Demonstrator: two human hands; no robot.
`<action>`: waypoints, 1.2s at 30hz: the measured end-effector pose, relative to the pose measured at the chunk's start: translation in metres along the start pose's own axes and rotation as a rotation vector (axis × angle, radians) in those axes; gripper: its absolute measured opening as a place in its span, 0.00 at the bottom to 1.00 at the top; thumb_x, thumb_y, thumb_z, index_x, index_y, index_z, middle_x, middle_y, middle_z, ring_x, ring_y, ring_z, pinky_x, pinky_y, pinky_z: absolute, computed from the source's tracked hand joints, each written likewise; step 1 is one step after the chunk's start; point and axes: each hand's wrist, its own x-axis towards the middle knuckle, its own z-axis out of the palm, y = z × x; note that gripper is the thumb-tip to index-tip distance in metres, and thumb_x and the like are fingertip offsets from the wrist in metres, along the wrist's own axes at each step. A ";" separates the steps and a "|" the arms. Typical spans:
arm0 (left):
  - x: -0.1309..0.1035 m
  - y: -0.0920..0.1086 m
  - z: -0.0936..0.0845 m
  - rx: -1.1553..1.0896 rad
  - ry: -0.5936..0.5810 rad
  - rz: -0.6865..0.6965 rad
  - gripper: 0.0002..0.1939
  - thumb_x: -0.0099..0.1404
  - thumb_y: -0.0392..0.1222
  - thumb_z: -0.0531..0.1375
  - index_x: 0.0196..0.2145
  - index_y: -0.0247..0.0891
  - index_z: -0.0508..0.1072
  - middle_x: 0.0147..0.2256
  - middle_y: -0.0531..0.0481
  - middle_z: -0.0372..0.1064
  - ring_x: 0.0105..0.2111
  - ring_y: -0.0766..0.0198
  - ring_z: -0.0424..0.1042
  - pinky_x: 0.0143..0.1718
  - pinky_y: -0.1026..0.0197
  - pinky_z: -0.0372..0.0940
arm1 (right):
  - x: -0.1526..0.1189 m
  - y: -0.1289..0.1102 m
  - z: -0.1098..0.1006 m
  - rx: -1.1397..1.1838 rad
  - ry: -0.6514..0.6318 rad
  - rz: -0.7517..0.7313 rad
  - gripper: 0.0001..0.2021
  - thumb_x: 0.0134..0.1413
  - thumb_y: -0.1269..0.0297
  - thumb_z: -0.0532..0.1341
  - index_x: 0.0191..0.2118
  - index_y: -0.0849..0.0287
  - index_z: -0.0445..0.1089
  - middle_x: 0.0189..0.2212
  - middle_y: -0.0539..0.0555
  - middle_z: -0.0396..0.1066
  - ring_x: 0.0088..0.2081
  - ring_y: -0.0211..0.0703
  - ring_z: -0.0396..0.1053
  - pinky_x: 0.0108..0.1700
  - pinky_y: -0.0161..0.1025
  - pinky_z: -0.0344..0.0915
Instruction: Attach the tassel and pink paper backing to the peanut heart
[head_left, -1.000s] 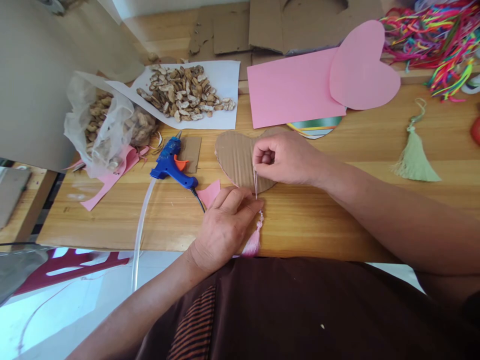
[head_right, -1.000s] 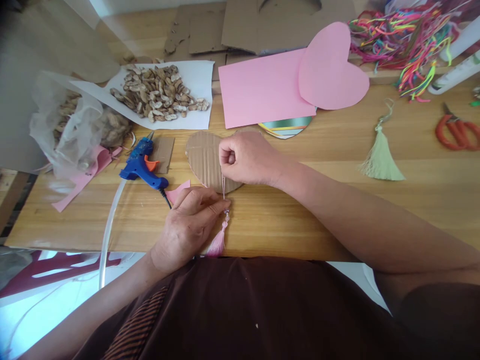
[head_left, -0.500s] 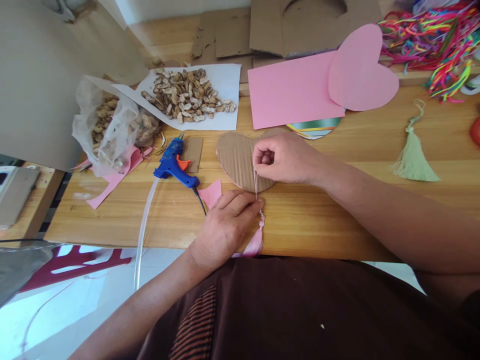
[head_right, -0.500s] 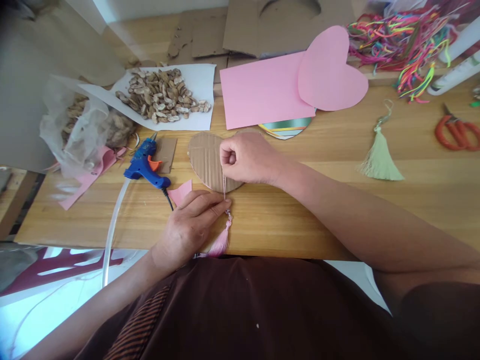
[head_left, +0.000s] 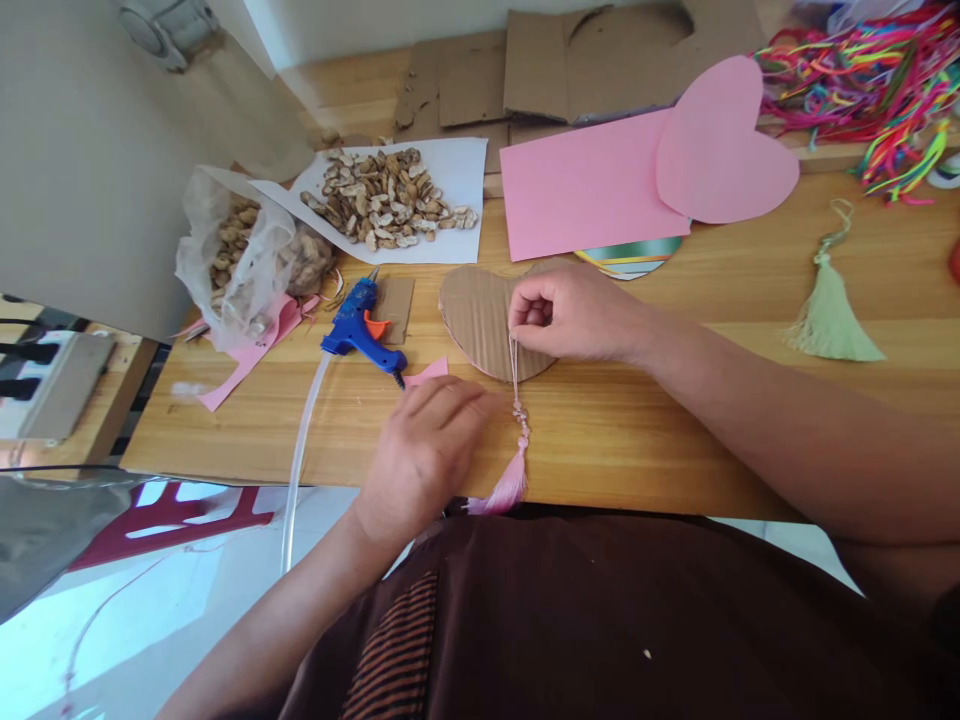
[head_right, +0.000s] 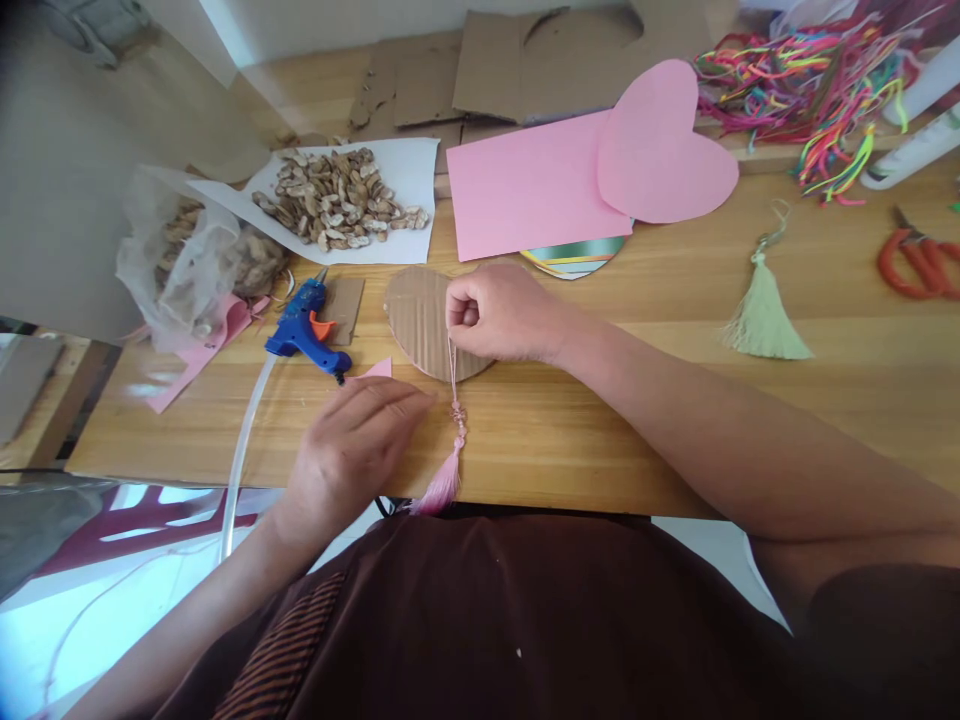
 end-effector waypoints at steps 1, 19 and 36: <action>0.001 -0.004 -0.002 0.056 0.029 -0.054 0.10 0.72 0.32 0.60 0.49 0.37 0.76 0.44 0.46 0.79 0.45 0.56 0.75 0.51 0.49 0.70 | 0.000 0.000 0.000 0.005 0.000 0.000 0.03 0.43 0.73 0.64 0.27 0.59 0.75 0.24 0.49 0.74 0.27 0.36 0.68 0.34 0.37 0.60; 0.030 -0.032 -0.028 0.278 -0.196 -0.464 0.03 0.67 0.41 0.66 0.39 0.42 0.81 0.46 0.44 0.77 0.53 0.44 0.67 0.50 0.41 0.62 | 0.001 0.004 0.001 -0.009 0.012 0.002 0.04 0.44 0.74 0.66 0.27 0.60 0.75 0.23 0.47 0.74 0.25 0.35 0.68 0.31 0.35 0.61; 0.022 -0.026 -0.019 -0.094 -0.070 -0.241 0.04 0.67 0.35 0.67 0.34 0.40 0.76 0.32 0.52 0.76 0.38 0.58 0.72 0.43 0.53 0.66 | 0.002 0.003 0.000 -0.006 -0.015 0.013 0.04 0.45 0.75 0.65 0.28 0.60 0.76 0.23 0.48 0.75 0.25 0.35 0.69 0.31 0.34 0.59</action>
